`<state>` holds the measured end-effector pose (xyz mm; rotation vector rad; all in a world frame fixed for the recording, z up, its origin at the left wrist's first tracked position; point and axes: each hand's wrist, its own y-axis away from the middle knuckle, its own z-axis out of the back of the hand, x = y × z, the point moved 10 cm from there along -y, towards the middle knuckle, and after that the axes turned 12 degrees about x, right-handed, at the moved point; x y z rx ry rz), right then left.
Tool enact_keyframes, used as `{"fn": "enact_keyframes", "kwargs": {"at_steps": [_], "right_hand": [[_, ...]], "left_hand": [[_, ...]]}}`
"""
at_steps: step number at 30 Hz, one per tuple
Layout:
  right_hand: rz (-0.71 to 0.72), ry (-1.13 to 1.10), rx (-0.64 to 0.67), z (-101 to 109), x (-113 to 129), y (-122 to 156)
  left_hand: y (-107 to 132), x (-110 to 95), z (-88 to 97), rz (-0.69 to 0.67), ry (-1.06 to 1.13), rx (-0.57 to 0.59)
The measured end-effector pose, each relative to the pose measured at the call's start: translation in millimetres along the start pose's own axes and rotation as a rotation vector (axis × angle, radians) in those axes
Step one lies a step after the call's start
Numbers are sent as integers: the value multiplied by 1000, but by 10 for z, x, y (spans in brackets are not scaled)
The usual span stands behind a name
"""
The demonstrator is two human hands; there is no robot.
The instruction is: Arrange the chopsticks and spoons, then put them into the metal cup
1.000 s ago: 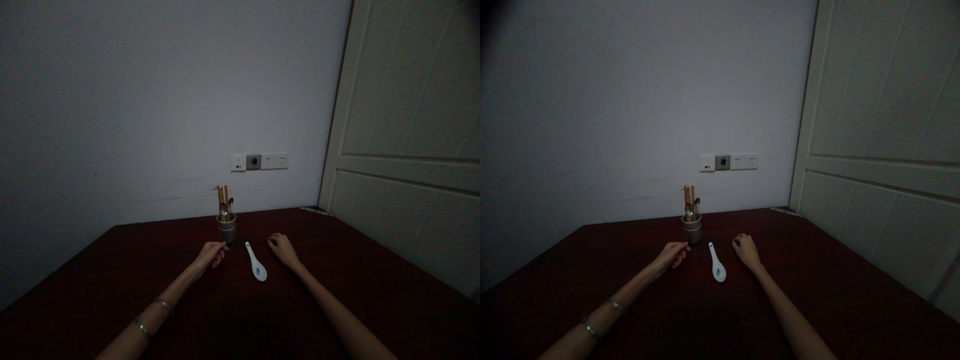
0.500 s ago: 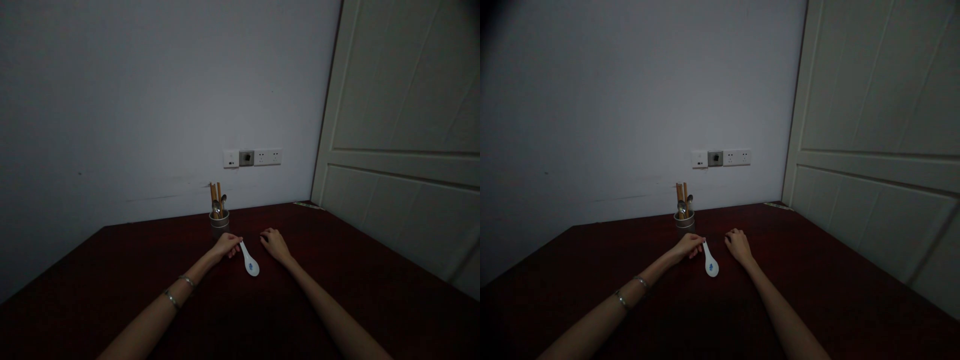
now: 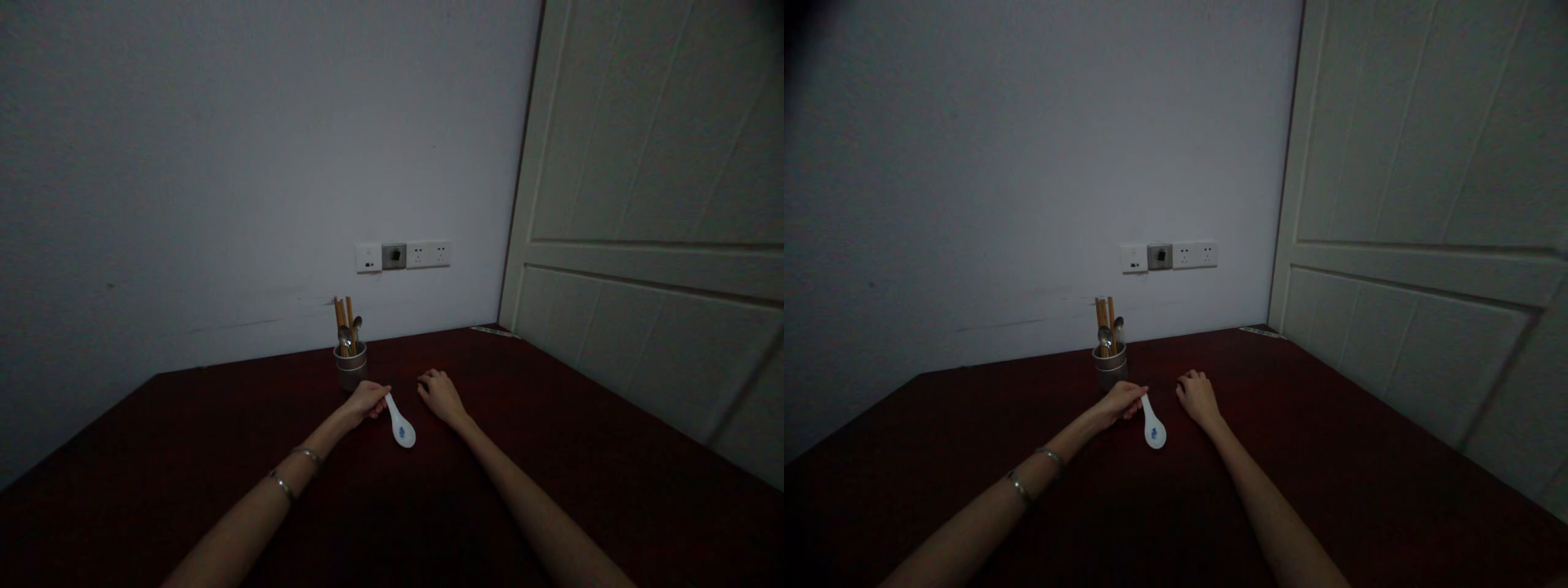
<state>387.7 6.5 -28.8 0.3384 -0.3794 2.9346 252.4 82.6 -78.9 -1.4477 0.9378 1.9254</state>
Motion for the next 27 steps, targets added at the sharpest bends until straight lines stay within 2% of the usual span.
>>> {"fn": "enact_keyframes", "kwargs": {"at_steps": [7,13,18,27], "right_hand": [[-11,8,13,-6,-12,3],[-4,-3,25,-17,-13,0],[12,2,20,-39,-6,-2],[26,-9,15,-66,-6,-8]], "left_hand": [[61,-15,0,27,60,23],[249,-245,105,6,63,-7],[413,-454,335,-66,80,-42],[782,-659,816,-179,100,-120]]}}
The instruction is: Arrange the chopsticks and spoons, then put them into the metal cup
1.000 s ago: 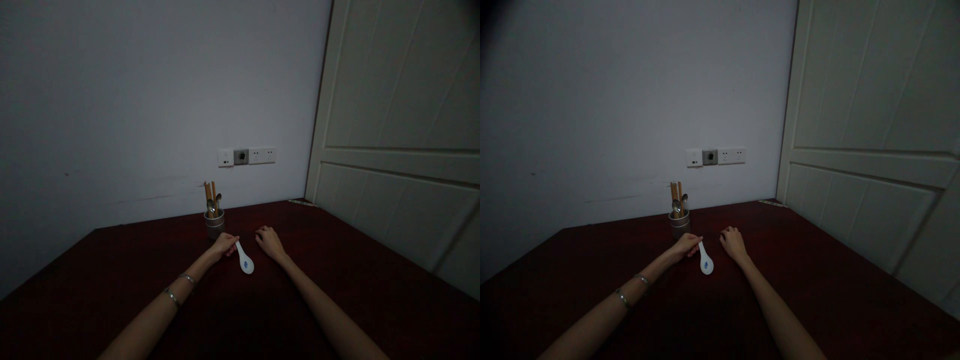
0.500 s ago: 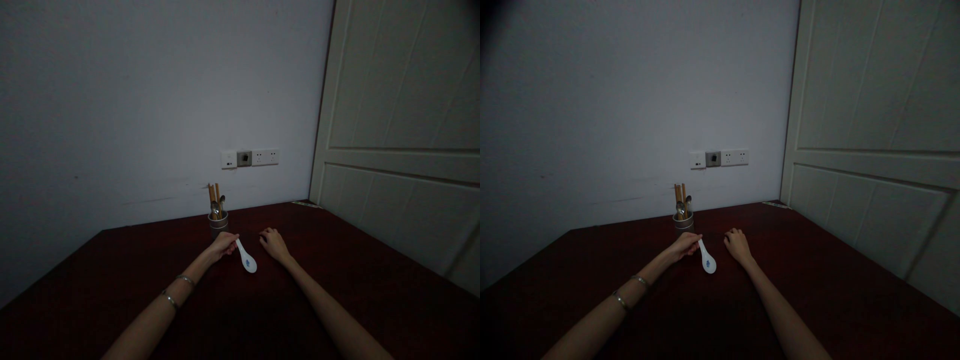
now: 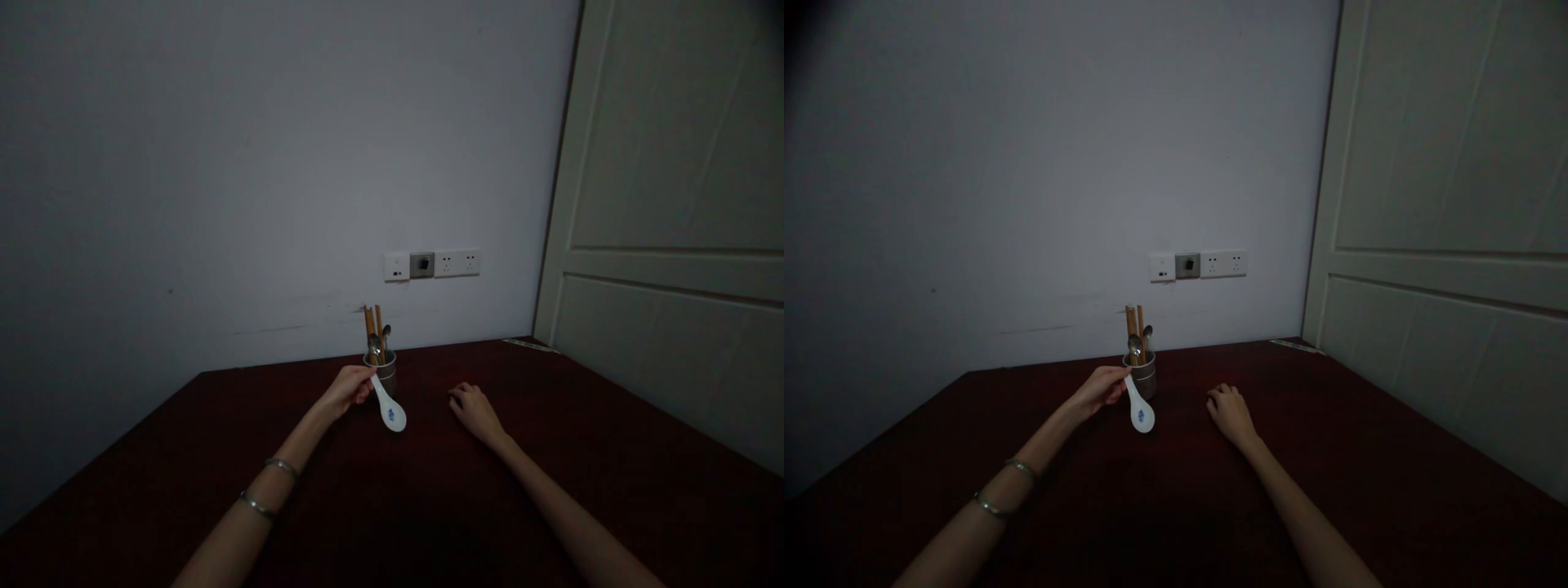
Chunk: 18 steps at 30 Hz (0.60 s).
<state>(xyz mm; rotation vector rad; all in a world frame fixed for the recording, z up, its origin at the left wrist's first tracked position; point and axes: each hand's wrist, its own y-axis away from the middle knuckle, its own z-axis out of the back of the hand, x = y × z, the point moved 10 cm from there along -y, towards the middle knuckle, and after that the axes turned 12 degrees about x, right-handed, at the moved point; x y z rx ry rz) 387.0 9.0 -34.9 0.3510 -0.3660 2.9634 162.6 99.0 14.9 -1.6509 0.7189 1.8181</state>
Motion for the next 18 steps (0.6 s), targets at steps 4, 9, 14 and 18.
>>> {"fn": "enact_keyframes", "kwargs": {"at_steps": [4,9,14,18], "right_hand": [[6,-19,12,-44,-33,-21],[45,-135,-122,121,-58,13],[51,-648,-61,179,211,85],[3,-1006,230,-71,745,184]], "left_hand": [[53,-14,91,-24,56,2],[71,-26,138,-51,39,6],[61,18,173,-30,-6,-20],[63,49,198,-22,-35,-45]]}}
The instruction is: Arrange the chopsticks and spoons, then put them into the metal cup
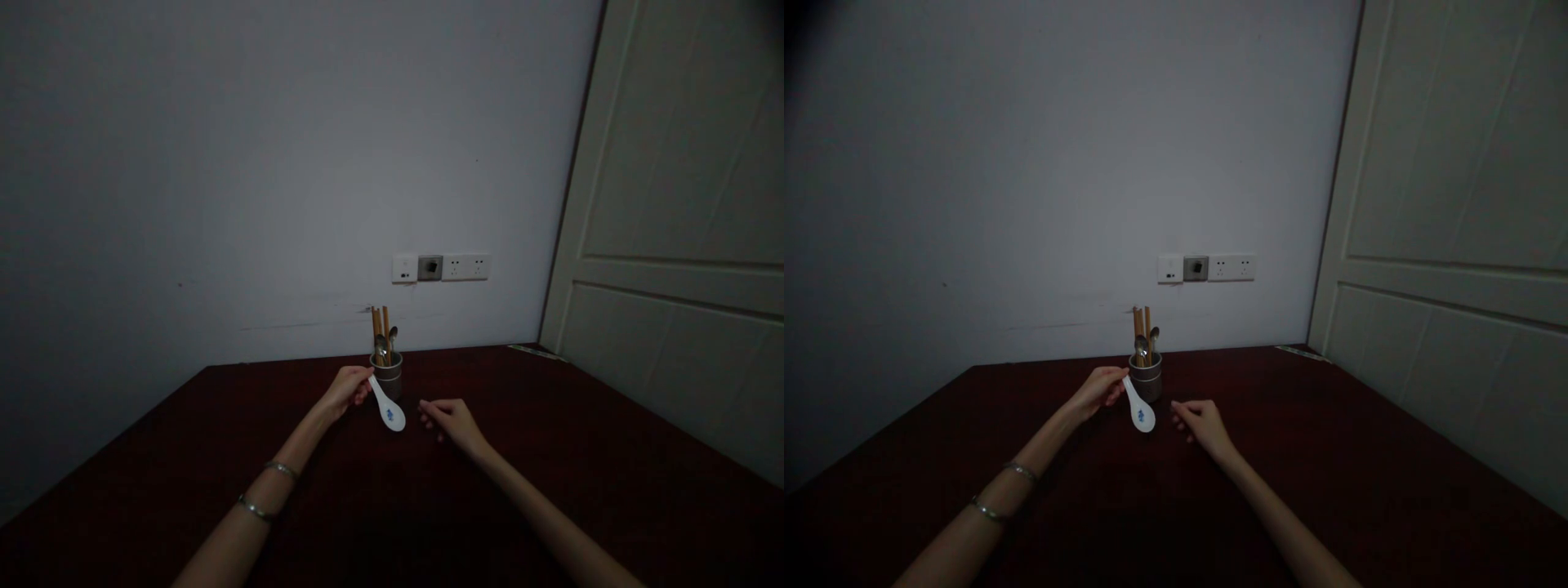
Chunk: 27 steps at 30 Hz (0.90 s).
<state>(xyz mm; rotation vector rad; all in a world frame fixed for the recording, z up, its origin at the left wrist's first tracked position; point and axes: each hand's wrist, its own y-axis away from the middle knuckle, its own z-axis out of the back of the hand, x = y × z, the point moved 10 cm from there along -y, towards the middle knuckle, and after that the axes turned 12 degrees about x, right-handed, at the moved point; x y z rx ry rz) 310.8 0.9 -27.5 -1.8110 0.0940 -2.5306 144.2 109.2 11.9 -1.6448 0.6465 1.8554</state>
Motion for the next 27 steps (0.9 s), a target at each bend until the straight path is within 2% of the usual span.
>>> {"fn": "enact_keyframes", "kwargs": {"at_steps": [3,6,9,13,17,21,25,27], "right_hand": [[-16,-88,76,-304,122,52],[-83,-99,125,-467,127,98],[-107,-122,141,-527,113,107],[-109,-144,112,-503,87,66],[-113,-123,38,-342,67,-29],[-60,-22,-80,8,185,-181],[71,154,-192,406,527,-322],[170,286,-206,507,782,-378]], "left_hand": [[12,7,40,-4,-7,-30],[25,-2,71,-19,2,-48],[27,2,82,-37,26,-53],[24,27,89,-55,75,-72],[74,-16,108,-48,41,-138],[154,-137,119,-74,-1,-185],[162,-141,31,-67,-31,-106],[148,-82,-63,-41,-42,-38]]}}
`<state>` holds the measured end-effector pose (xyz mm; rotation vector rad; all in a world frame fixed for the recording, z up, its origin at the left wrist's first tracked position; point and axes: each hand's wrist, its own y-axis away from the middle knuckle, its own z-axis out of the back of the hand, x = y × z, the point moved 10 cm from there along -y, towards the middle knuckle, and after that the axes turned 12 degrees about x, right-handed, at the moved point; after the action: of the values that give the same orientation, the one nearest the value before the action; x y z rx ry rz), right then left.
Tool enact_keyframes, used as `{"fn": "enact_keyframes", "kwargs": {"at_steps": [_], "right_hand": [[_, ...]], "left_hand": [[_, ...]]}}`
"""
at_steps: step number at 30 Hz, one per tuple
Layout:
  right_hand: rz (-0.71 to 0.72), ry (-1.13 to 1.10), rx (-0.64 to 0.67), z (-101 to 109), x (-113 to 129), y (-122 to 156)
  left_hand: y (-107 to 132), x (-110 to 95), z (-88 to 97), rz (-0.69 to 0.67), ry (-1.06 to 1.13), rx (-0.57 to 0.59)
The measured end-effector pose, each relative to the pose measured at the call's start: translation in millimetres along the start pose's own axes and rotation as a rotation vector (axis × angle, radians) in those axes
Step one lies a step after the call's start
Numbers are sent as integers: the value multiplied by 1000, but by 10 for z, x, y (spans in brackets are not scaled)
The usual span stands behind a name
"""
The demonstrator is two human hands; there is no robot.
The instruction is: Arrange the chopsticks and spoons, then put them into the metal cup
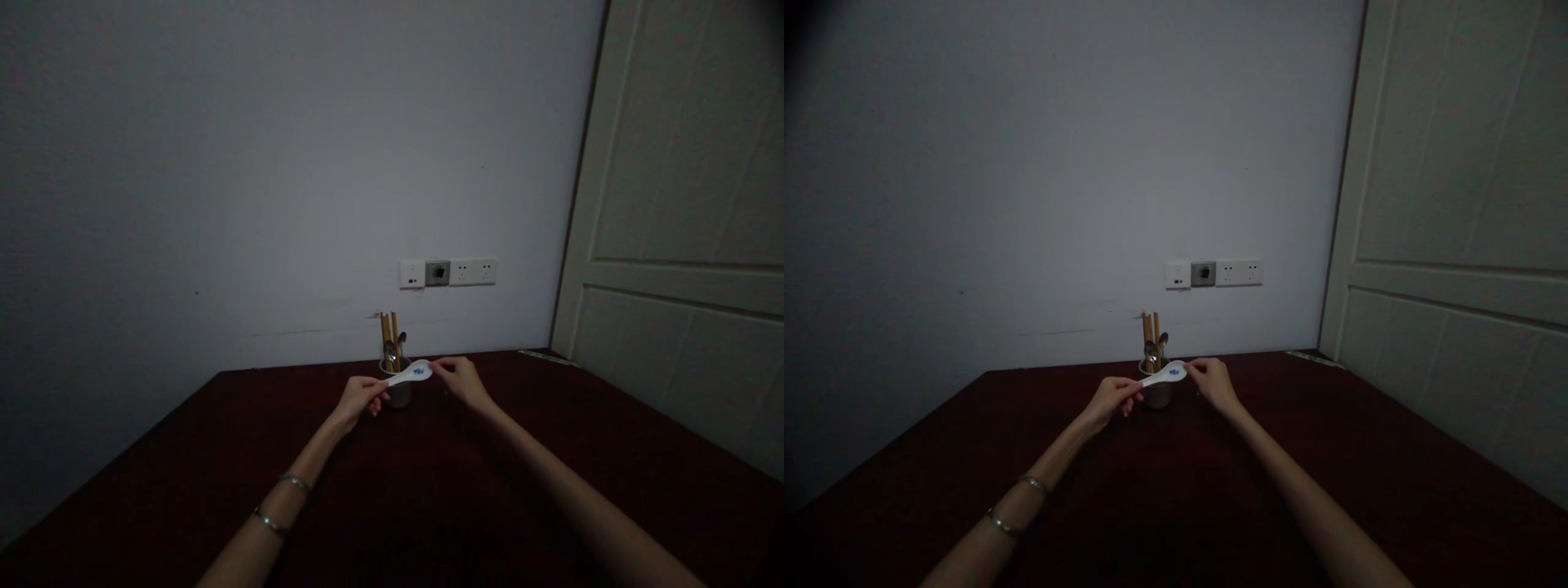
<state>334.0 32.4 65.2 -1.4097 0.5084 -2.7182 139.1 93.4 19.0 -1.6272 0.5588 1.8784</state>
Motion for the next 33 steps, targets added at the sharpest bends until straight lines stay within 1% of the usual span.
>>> {"fn": "enact_keyframes", "kwargs": {"at_steps": [2,4,8,11,13,15,18,20,24,28,30,33], "right_hand": [[121,119,-7,80,245,-84],[222,227,-8,94,485,-127],[340,397,23,-20,869,-127],[401,464,62,-137,1048,-97],[428,490,87,-195,1099,-87],[438,507,100,-219,1099,-93],[454,522,96,-199,1076,-122],[462,537,79,-152,1075,-162],[440,605,-2,13,1143,-329],[393,674,-108,163,1270,-567],[377,705,-149,180,1326,-673],[362,756,-167,103,1364,-789]], "left_hand": [[-3,69,-133,30,-4,69],[3,134,-283,59,-1,125],[19,195,-540,68,63,185],[14,226,-652,62,91,215],[3,248,-690,58,95,232],[-8,268,-694,54,96,232],[-9,284,-664,48,84,225],[4,313,-665,58,59,262],[40,476,-689,127,-7,370],[33,644,-691,172,-36,394],[26,704,-697,192,-62,391],[18,736,-694,193,-120,376]]}}
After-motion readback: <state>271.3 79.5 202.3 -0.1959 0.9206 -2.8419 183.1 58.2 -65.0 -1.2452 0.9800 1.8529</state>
